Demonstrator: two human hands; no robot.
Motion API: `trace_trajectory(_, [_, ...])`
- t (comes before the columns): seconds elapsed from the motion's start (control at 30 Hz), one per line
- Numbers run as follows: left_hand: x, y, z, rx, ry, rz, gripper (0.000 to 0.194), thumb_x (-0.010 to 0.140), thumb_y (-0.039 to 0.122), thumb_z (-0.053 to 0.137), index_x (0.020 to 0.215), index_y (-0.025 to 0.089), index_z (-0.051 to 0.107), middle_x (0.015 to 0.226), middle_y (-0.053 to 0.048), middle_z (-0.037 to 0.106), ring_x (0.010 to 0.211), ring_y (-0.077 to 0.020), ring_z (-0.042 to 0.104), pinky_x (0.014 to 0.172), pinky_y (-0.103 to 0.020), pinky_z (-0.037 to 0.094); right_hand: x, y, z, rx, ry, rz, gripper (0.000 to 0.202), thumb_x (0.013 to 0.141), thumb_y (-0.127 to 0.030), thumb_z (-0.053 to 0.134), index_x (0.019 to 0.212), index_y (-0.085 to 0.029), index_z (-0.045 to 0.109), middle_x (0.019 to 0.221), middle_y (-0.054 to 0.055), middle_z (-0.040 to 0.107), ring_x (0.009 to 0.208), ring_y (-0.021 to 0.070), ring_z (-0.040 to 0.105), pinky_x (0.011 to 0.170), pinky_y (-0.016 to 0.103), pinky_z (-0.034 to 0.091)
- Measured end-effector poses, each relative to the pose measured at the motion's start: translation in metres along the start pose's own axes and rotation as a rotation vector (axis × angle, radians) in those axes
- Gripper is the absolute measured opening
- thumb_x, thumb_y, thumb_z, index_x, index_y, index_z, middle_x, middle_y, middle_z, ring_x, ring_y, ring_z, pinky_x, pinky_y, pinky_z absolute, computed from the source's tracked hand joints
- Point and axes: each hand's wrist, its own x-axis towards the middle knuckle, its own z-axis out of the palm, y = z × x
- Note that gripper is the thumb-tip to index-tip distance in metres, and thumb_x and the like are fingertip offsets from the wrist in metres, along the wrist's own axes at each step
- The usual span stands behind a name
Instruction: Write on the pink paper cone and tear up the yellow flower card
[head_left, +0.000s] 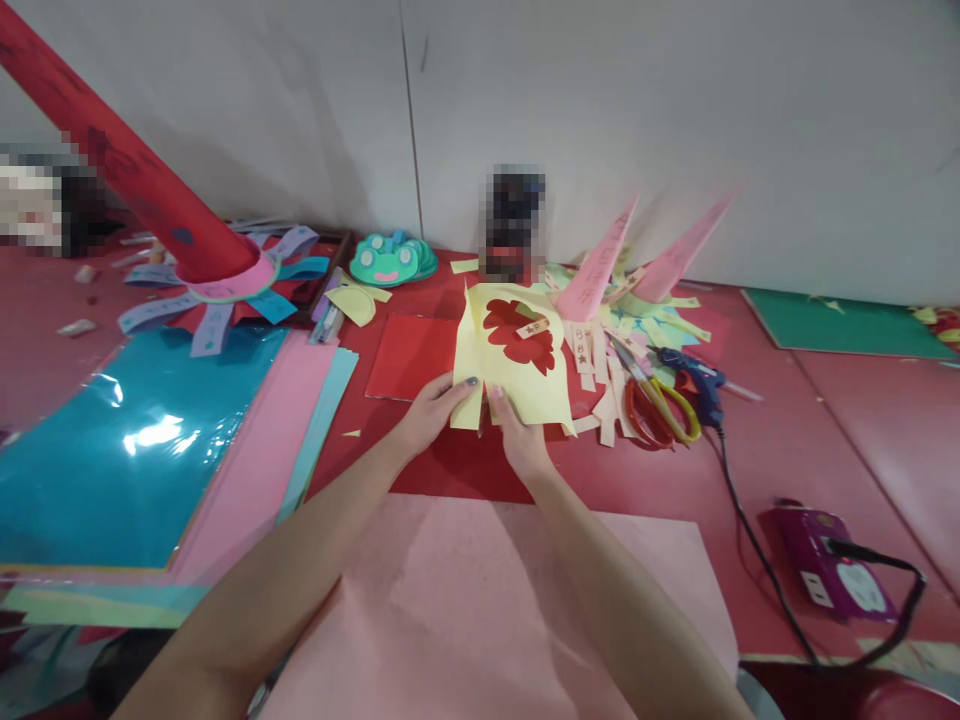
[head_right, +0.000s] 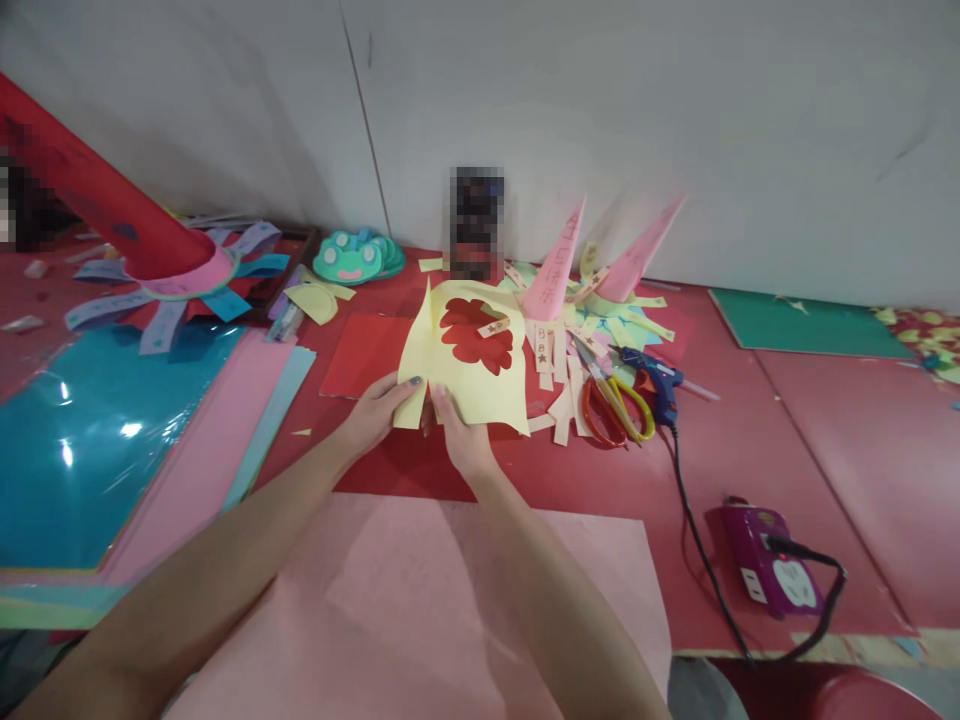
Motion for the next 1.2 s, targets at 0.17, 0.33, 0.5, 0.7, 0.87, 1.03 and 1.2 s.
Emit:
trace_trajectory(0.17, [0.002,-0.001,0.000,0.012,0.085,0.010,0.028,0.075,0.043,0.059,0.085,0.017,0.057,0.056,0.002,0.058,0.046,-0.0136,0.055,0.047,-0.028,0.047,0.001,-0.001,0.000,-0.024,-0.059,0.004,0.037,0.082,-0.050,0.049,0.058,-0.023,0.054,0.056,0.000,0.054,0.053,0.0143,0.051,0.058,0.032,0.048])
trace_trajectory(0.33, [0.008,-0.003,-0.007,0.043,0.162,0.100,0.028,0.072,0.043,0.063,0.082,0.020,0.051,0.064,0.003,0.057,0.052,-0.0114,0.054,0.052,-0.025,0.045,0.002,0.008,-0.001,-0.052,-0.114,0.042,0.032,0.080,-0.050,0.053,0.067,-0.021,0.058,0.061,0.000,0.055,0.055,0.0120,0.051,0.053,0.027,0.046])
trace_trajectory(0.5, [0.013,0.001,-0.018,0.093,0.315,0.272,0.027,0.073,0.042,0.062,0.075,0.019,0.047,0.070,0.004,0.053,0.062,-0.0096,0.050,0.060,-0.022,0.042,0.004,0.007,-0.007,-0.126,-0.305,0.163,0.033,0.077,-0.047,0.056,0.062,-0.019,0.058,0.061,-0.001,0.059,0.053,0.0087,0.050,0.050,0.021,0.043])
trace_trajectory(0.7, [0.013,0.008,-0.023,0.406,0.475,0.362,0.022,0.079,0.036,0.056,0.070,0.020,0.045,0.065,0.004,0.045,0.062,-0.0106,0.043,0.061,-0.022,0.036,0.007,-0.015,-0.032,0.049,-0.909,0.385,0.039,0.078,-0.050,0.054,0.064,-0.015,0.063,0.065,0.003,0.064,0.054,0.0092,0.055,0.046,0.019,0.043])
trace_trajectory(0.87, [0.014,0.003,-0.023,0.441,0.347,0.318,0.022,0.079,0.036,0.054,0.069,0.019,0.043,0.062,0.005,0.039,0.057,-0.0096,0.038,0.056,-0.022,0.032,0.012,-0.006,-0.055,0.427,-0.606,0.269,0.049,0.065,-0.066,0.055,0.074,-0.019,0.064,0.056,-0.001,0.061,0.037,0.0075,0.048,0.029,0.017,0.034])
trace_trajectory(1.03, [0.009,0.000,-0.018,0.437,0.082,0.229,0.025,0.080,0.040,0.054,0.071,0.019,0.045,0.068,0.003,0.046,0.062,-0.0103,0.044,0.057,-0.022,0.035,0.034,0.004,-0.063,0.541,0.216,0.164,0.021,0.076,-0.042,0.057,0.084,-0.023,0.063,0.082,0.000,0.067,0.057,0.0051,0.056,0.040,0.013,0.042])
trace_trajectory(1.2, [0.005,0.003,-0.013,0.490,-0.023,0.171,0.026,0.081,0.040,0.054,0.070,0.019,0.044,0.067,0.003,0.046,0.061,-0.0102,0.043,0.058,-0.022,0.036,0.040,0.001,-0.057,0.417,0.411,0.035,0.020,0.079,-0.037,0.054,0.088,-0.021,0.062,0.098,0.004,0.066,0.084,0.0115,0.063,0.065,0.023,0.051])
